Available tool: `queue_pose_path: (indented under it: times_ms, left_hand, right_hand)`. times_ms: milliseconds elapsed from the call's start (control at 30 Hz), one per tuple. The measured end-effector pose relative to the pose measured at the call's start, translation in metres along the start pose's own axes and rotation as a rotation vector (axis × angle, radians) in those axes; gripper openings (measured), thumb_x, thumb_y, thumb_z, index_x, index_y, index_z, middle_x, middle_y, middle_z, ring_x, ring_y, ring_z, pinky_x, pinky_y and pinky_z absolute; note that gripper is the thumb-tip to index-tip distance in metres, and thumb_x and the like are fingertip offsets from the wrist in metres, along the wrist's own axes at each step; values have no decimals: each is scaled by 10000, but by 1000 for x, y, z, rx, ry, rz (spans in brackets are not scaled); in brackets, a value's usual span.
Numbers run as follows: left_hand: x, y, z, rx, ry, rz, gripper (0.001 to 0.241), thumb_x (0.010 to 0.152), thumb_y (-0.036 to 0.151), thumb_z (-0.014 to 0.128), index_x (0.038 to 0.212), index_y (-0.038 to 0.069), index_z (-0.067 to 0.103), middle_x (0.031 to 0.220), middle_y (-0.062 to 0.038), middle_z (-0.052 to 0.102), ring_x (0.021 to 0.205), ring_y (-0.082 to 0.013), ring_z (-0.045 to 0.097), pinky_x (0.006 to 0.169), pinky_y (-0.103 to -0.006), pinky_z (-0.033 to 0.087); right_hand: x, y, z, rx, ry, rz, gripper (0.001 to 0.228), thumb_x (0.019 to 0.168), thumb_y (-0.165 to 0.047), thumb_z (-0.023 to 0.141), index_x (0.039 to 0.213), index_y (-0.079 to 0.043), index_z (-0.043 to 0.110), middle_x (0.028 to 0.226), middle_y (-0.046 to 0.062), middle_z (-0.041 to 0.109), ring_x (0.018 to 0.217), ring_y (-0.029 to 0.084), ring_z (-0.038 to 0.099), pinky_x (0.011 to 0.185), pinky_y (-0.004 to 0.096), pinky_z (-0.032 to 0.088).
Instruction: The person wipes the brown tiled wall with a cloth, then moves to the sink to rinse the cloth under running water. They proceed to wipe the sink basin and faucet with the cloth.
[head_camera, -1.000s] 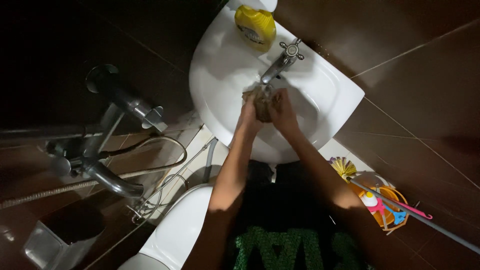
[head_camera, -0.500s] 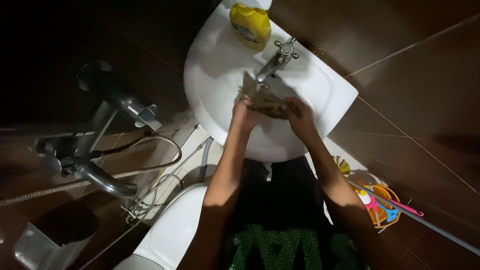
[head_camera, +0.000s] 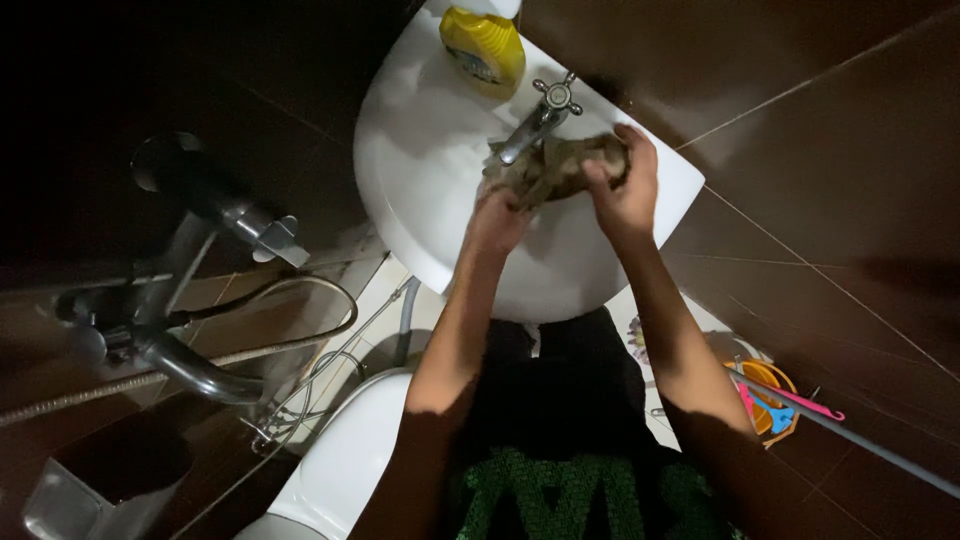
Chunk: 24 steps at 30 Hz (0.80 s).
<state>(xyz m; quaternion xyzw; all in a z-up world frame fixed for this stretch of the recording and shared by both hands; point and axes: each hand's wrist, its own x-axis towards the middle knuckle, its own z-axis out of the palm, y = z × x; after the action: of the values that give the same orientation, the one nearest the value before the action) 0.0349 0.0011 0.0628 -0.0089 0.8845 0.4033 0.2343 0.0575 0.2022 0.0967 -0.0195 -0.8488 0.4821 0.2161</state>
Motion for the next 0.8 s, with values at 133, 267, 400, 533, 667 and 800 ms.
queue_pose_path:
  times_ms: [133,267,400,533,667,800]
  left_hand:
    - [1,-17,23,-1009,114,-128,412,852,40,644,1260,-16,645,1288,-247,516,1235,-349,509,1122,-540,349]
    - [42,-63,52,-703,88,-99,483,895,172,713,1365,119,614,1390,-218,577,1320,-391,557,1123,-509,461]
    - [54,-54,46,-1794,59,-279,439,973,53,616,1370,-109,525,1463,-329,465,1371,-451,480,1157,-595,407]
    - [67,-69,53,-1822,200,-168,272,841,-44,666,1113,-49,650,1072,-235,677,1006,-340,697,879,-499,570]
    - [52,-73,32,-1641,165,-246,211,945,54,603,1123,-55,627,1046,-261,682,980,-372,696,856,-498,559]
    - [31,-68,9,-2240,357,-219,262,967,111,592,787,106,401,635,18,287,500,-174,316,523,-327,328]
  right_hand:
    - [-3,17,21,-528,-77,-262,626,824,-295,930,1305,-39,624,1390,284,483,1281,513,490,1008,575,468]
    - [-18,52,52,-709,-2,-478,478,983,-96,740,1409,2,547,1462,314,461,1348,504,460,1026,543,458]
    - [0,86,89,-812,-80,-348,382,921,-173,835,1231,-38,658,1262,261,622,1231,426,588,1047,478,504]
    - [4,2,64,-1079,-65,-567,382,848,-239,884,1157,-112,698,1189,131,683,1169,298,663,1074,400,494]
    - [-28,-37,74,-366,-490,487,416,907,-485,642,1253,-254,645,1175,70,700,1136,293,674,996,454,489]
    - [-36,64,136,412,-207,398,230,907,-89,797,934,-37,574,853,83,554,855,222,574,825,440,502]
